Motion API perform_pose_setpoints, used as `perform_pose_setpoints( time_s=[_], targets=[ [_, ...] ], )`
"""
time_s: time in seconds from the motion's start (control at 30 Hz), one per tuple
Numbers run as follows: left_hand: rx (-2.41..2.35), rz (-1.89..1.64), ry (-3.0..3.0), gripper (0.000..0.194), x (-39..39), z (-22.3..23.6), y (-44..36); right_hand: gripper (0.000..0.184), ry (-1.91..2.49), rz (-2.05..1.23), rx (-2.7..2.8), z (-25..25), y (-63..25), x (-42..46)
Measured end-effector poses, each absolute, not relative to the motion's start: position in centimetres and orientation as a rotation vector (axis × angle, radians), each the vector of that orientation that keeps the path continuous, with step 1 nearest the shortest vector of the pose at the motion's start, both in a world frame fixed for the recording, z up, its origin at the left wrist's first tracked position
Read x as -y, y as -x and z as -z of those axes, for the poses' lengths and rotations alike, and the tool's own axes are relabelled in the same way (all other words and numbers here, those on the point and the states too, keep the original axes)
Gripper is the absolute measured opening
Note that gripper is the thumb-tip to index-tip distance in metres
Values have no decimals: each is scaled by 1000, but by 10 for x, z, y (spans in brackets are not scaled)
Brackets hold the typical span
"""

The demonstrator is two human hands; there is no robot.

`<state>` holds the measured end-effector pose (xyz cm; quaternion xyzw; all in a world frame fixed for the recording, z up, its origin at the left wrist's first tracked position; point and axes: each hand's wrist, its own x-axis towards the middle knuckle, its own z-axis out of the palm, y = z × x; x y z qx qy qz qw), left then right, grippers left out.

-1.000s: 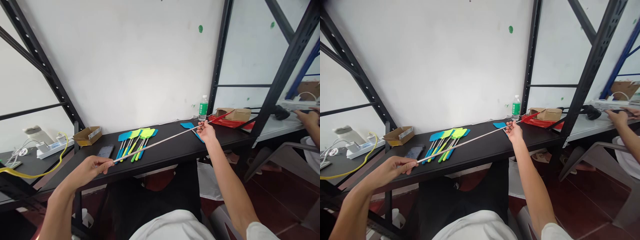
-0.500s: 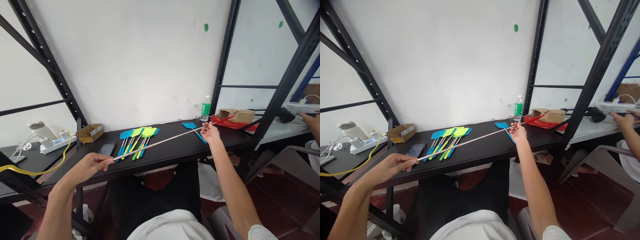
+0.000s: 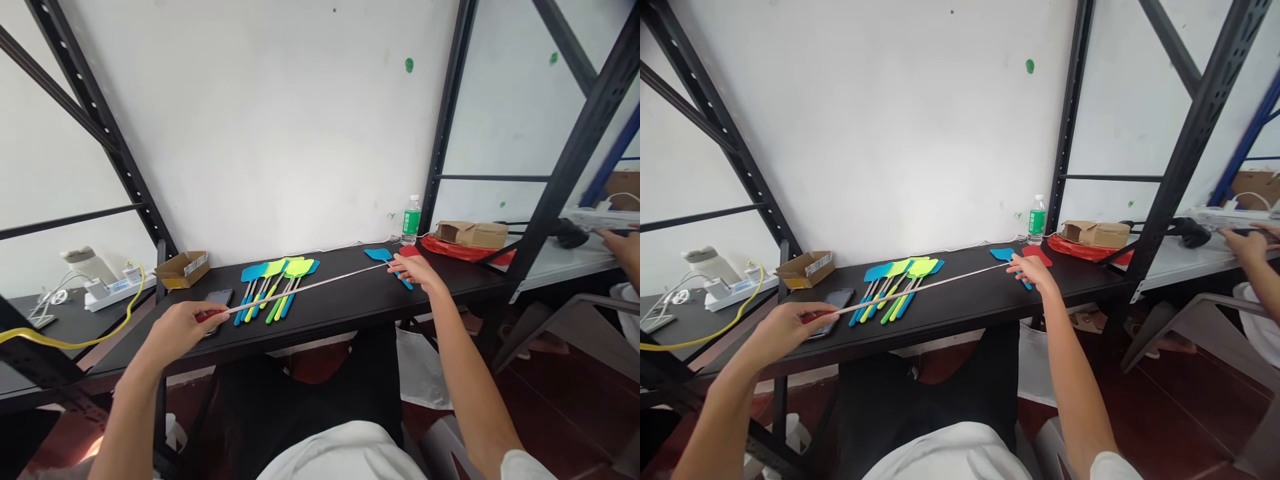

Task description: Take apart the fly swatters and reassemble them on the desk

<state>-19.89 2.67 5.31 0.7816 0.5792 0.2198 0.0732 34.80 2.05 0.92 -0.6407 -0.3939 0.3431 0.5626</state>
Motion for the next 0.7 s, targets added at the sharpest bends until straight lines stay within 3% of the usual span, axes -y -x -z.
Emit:
perform_pose_setpoints(
  time_s=[0.37,0.7],
  targets=[
    [-1554,-582,-2641,37,-21,-24,110,29,1565,-744,1008,3,-365,-29],
    [-1560,-341,-2604,39,-35,-15,129,28,1530,-777,1019,9,-369,-33]
  ],
)
